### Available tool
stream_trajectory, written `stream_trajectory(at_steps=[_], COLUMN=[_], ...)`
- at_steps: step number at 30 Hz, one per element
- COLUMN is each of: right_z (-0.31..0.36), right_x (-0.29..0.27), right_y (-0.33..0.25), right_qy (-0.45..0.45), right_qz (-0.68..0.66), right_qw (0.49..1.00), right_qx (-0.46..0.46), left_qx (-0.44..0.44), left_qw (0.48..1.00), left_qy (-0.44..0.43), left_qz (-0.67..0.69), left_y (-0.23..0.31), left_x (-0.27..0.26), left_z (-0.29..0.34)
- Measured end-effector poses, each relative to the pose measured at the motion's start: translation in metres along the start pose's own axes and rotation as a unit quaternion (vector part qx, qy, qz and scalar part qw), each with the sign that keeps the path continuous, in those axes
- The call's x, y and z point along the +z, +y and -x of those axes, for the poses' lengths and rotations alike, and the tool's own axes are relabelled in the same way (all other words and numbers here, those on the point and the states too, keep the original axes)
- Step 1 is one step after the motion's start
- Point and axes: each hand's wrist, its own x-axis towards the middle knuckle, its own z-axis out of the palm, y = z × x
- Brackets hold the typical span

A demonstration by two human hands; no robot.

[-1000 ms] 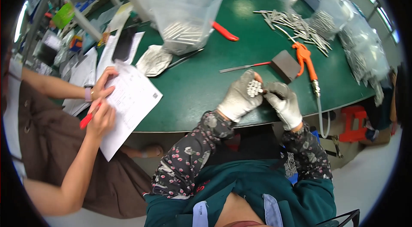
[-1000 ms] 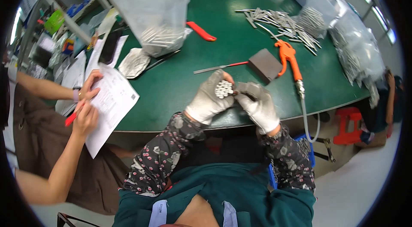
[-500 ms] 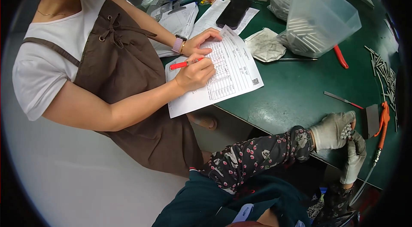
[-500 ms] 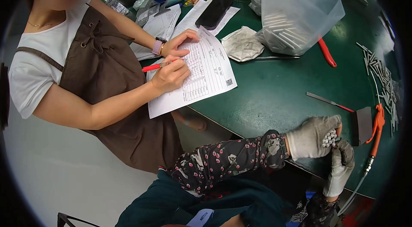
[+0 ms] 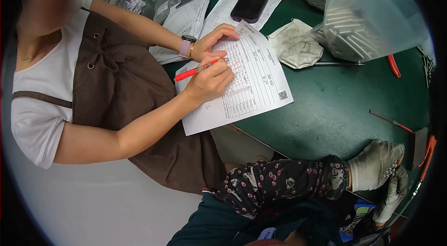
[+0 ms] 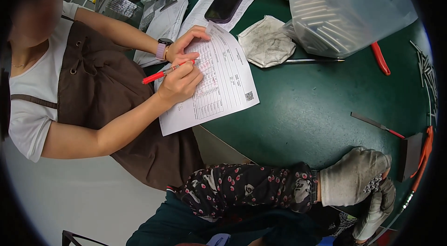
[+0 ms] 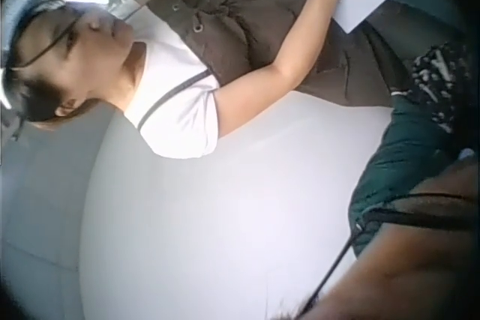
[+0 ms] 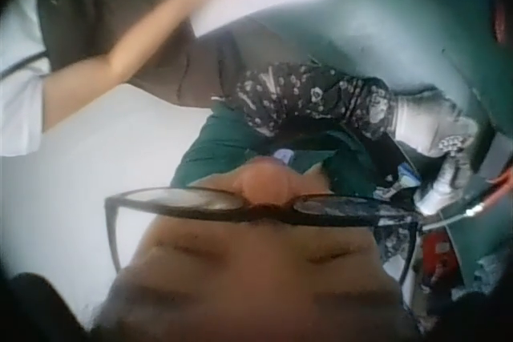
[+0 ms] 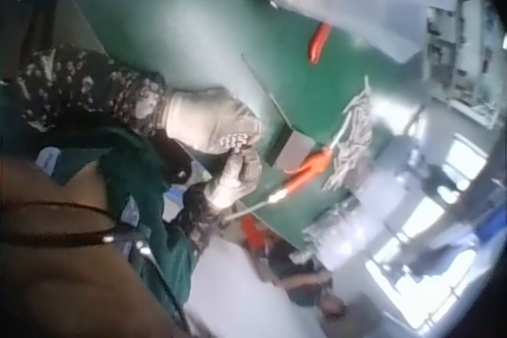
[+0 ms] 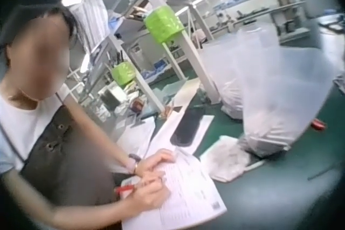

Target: Assembling small metal rods into a circular perforated component at a factory workstation.

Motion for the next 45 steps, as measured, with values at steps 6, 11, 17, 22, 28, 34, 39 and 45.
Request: stream_trajectory(at_steps=[6,11,17,22,28,34,39,45], right_z=[-0.001,0.0,-0.001,-0.002,0.0,-0.003,0.001,0.0], right_x=[-0.005,-0.002,-0.001,0.0,0.002,0.003,0.004,0.002], right_y=[0.013,0.015,0.009,0.007,-0.001,0.003,0.002,0.001], right_qy=[0.002,0.021,0.012,0.003,-0.009,0.002,0.014,-0.014], right_qz=[-0.024,-0.049,-0.043,-0.039,-0.037,-0.033,-0.026,-0.003], right_qw=[1.0,0.999,0.999,0.999,0.999,0.999,1.0,1.0], right_qx=[0.001,0.009,-0.001,-0.006,-0.012,-0.006,0.008,-0.007], left_qx=[0.004,0.005,0.004,0.014,0.003,-0.006,0.0,-0.009], left_qw=[0.997,0.998,0.997,0.999,0.999,1.0,1.0,0.999], left_qy=[-0.032,-0.039,-0.042,-0.014,-0.023,-0.028,-0.03,-0.011], left_qz=[-0.069,-0.052,-0.07,-0.033,-0.031,-0.002,-0.005,0.028], left_y=[0.001,0.001,-0.001,0.001,0.001,-0.002,-0.002,-0.006], left_x=[0.002,0.0,0.001,-0.001,-0.002,-0.003,-0.002,0.003], left_z=[0.002,0.002,0.001,0.002,0.002,0.001,0.0,0.003])
